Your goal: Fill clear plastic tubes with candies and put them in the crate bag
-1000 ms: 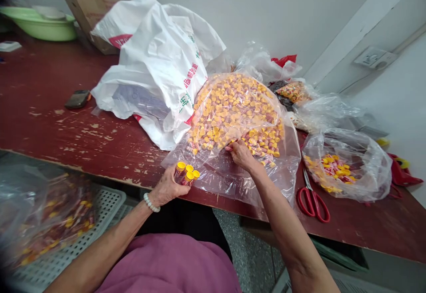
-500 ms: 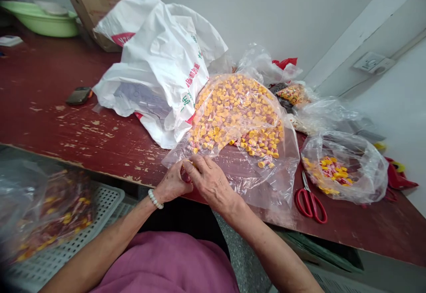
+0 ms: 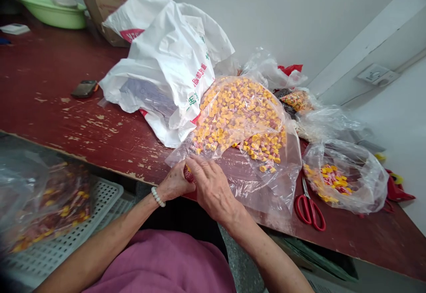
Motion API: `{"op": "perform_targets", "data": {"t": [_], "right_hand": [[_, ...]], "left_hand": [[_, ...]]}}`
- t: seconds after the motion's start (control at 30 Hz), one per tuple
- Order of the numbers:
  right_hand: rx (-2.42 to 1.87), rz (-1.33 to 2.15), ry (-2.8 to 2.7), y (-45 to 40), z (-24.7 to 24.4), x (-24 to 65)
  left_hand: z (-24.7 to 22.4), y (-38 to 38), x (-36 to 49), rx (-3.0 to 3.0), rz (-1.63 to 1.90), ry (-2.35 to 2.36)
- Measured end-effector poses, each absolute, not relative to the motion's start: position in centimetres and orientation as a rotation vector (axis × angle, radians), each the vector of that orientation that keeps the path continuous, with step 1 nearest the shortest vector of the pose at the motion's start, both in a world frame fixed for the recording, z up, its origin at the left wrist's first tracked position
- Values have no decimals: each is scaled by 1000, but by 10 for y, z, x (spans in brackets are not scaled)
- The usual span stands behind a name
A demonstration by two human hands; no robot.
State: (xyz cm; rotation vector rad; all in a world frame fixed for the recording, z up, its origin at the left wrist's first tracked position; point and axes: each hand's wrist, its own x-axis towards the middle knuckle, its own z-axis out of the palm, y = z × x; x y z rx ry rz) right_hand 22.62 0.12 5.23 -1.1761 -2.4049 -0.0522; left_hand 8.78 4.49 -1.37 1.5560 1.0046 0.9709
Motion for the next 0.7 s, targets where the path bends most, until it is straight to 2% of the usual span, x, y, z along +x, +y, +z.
{"op": "perform_targets", "data": {"t": [0.1, 0.27, 0.43, 0.6, 0.7], "right_hand": [[-1267, 118, -2173, 1, 47, 230], [-1352, 361, -2245, 2, 34, 230], [-1255, 530, -2178, 2, 36, 234], [-1254, 274, -2313, -1, 27, 223], [-1177, 77, -2392, 0, 16, 210]], "left_hand": [[-15, 46, 85, 1594, 917, 1047], [-16, 47, 83, 1531, 947, 987], [-11, 44, 79, 1189, 854, 959], [-5, 35, 77, 868, 819, 599], [-2, 31, 75, 730, 797, 552]]}}
